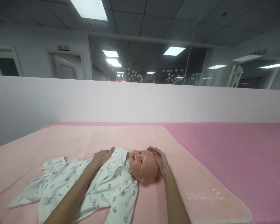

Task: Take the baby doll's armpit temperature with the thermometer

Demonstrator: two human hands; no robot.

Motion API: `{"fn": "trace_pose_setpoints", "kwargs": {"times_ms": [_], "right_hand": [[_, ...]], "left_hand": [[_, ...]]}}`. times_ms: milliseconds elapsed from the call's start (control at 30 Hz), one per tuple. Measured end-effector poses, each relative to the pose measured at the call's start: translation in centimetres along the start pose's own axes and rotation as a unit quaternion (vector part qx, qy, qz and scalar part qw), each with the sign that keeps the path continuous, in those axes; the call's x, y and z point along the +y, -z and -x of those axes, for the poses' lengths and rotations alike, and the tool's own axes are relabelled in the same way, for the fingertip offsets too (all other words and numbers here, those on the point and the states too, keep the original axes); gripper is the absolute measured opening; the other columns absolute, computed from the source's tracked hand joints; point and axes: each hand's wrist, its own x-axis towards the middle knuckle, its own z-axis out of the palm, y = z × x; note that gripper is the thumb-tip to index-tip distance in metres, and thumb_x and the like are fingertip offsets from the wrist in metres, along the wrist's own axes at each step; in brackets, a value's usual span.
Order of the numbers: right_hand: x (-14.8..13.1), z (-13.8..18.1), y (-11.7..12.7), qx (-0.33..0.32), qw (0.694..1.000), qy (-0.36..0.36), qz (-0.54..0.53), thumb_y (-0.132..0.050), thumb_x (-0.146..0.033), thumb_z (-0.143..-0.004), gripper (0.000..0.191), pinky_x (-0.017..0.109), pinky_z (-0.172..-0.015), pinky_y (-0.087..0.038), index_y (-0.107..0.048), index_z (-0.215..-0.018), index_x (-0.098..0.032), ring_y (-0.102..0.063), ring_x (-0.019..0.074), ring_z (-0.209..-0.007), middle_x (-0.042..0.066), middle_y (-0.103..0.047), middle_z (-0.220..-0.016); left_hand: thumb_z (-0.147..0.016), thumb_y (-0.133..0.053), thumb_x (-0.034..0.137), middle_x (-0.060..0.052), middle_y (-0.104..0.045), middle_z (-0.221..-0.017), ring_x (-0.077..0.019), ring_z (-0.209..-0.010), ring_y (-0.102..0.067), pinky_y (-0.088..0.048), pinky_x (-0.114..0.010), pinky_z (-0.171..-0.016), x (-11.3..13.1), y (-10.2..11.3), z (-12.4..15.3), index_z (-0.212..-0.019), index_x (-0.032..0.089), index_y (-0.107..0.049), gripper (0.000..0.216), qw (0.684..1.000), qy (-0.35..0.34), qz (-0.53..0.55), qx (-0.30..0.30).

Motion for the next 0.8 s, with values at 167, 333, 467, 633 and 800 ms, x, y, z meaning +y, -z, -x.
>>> {"fn": "trace_pose_setpoints", "kwargs": {"times_ms": [167,333,467,633,800], "right_hand": [[-0.2,-0.5,0.3,-0.014,1.000,0.008,0.002,-0.060,-0.039,-0.070,0.027,0.033,-0.090,-0.043,-0.070,-0.085,-0.019,-0.059,0.0224,-0.099,0.005,-0.068,-0.099],[0.0,0.8,-2.0,-0.030,0.998,-0.018,0.043,-0.061,-0.038,-0.070,0.024,0.033,-0.090,-0.043,-0.070,-0.082,-0.019,-0.060,0.0235,-0.097,0.003,-0.069,-0.095],[-0.5,2.7,-4.3,-0.108,0.985,-0.129,0.043,-0.053,-0.046,-0.073,0.036,0.037,-0.085,-0.046,-0.070,-0.080,-0.015,-0.062,0.0279,-0.093,0.008,-0.070,-0.091],[-0.3,2.4,-3.7,-0.089,0.987,-0.114,0.071,-0.052,-0.048,-0.072,0.038,0.036,-0.083,-0.046,-0.070,-0.079,-0.015,-0.063,0.0275,-0.091,0.009,-0.071,-0.087],[-0.1,1.1,-2.1,-0.040,0.995,-0.024,0.090,-0.060,-0.041,-0.068,0.028,0.033,-0.085,-0.045,-0.071,-0.078,-0.017,-0.063,0.0243,-0.089,0.006,-0.071,-0.086]], "left_hand": [[-0.082,-0.010,0.061,-0.015,-0.067,-0.093,-0.0302,-0.088,-0.061,-0.040,-0.041,-0.078,0.0,0.3,0.2,-0.082,0.017,-0.065,0.071,0.999,0.026,0.028,0.011],[-0.079,-0.012,0.066,-0.014,-0.068,-0.087,-0.0300,-0.083,-0.061,-0.042,-0.038,-0.073,-0.3,0.3,0.3,-0.075,0.017,-0.065,0.072,1.000,0.005,0.008,0.015],[-0.078,-0.019,0.065,-0.011,-0.068,-0.088,-0.0295,-0.085,-0.061,-0.041,-0.038,-0.074,-0.7,0.3,0.4,-0.085,0.020,-0.064,0.064,1.000,-0.024,0.000,0.003],[-0.079,-0.027,0.055,-0.007,-0.064,-0.107,-0.0289,-0.101,-0.056,-0.039,-0.040,-0.082,-0.9,0.5,0.4,-0.111,0.028,-0.055,0.050,0.999,-0.041,0.030,-0.013],[-0.080,-0.027,0.047,-0.006,-0.061,-0.113,-0.0290,-0.106,-0.053,-0.038,-0.042,-0.084,-0.8,0.4,0.3,-0.111,0.028,-0.055,0.046,0.999,-0.039,0.030,-0.023]]}}
